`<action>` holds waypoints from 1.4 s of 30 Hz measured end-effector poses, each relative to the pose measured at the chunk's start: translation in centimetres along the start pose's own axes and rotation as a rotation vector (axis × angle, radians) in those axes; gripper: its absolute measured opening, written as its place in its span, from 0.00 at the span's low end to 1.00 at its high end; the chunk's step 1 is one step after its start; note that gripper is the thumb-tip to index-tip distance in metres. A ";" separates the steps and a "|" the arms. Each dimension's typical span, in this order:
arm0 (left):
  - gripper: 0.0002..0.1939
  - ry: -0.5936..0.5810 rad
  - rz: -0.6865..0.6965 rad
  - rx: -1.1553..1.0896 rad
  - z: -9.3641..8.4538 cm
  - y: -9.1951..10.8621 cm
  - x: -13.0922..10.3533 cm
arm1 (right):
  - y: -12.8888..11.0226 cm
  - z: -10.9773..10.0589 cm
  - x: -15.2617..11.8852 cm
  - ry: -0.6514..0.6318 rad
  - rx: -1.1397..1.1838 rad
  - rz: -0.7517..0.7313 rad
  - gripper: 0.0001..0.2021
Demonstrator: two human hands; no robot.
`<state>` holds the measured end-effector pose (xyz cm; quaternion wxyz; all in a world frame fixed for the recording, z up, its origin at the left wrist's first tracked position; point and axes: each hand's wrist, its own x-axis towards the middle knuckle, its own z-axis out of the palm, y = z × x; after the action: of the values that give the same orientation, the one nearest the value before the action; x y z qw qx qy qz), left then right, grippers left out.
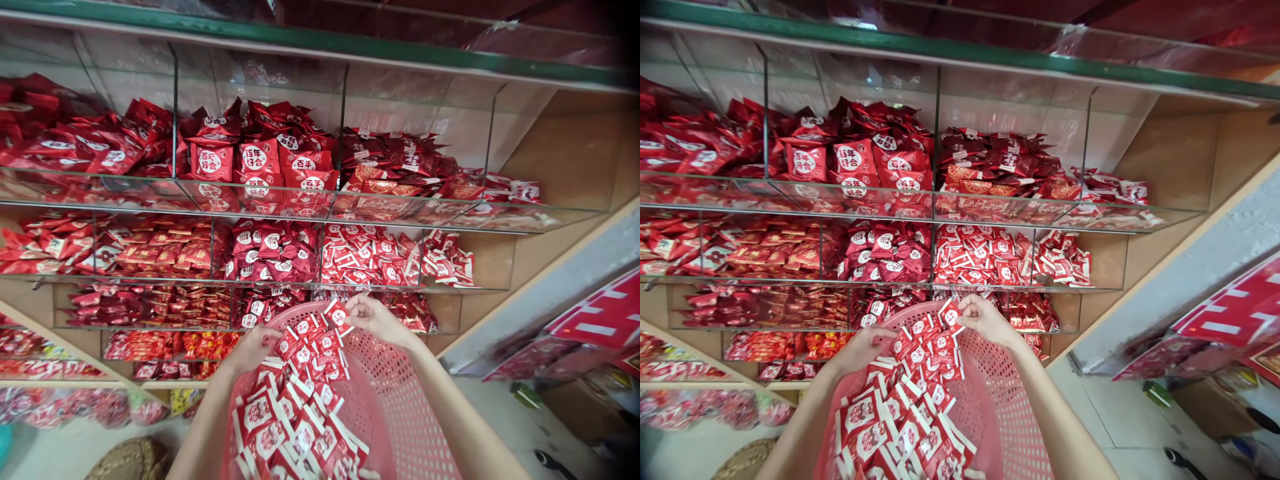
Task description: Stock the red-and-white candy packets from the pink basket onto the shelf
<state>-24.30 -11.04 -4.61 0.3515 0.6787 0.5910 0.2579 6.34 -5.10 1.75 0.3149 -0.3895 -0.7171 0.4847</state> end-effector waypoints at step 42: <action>0.20 0.028 0.032 0.060 -0.1 0.1 -0.1 | 4.4 2.8 -0.2 0.244 -0.190 0.122 0.10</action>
<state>-24.33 -11.11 -4.50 0.3185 0.6946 0.5924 0.2552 5.25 -5.50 -3.35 0.3314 -0.5161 -0.6913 0.3820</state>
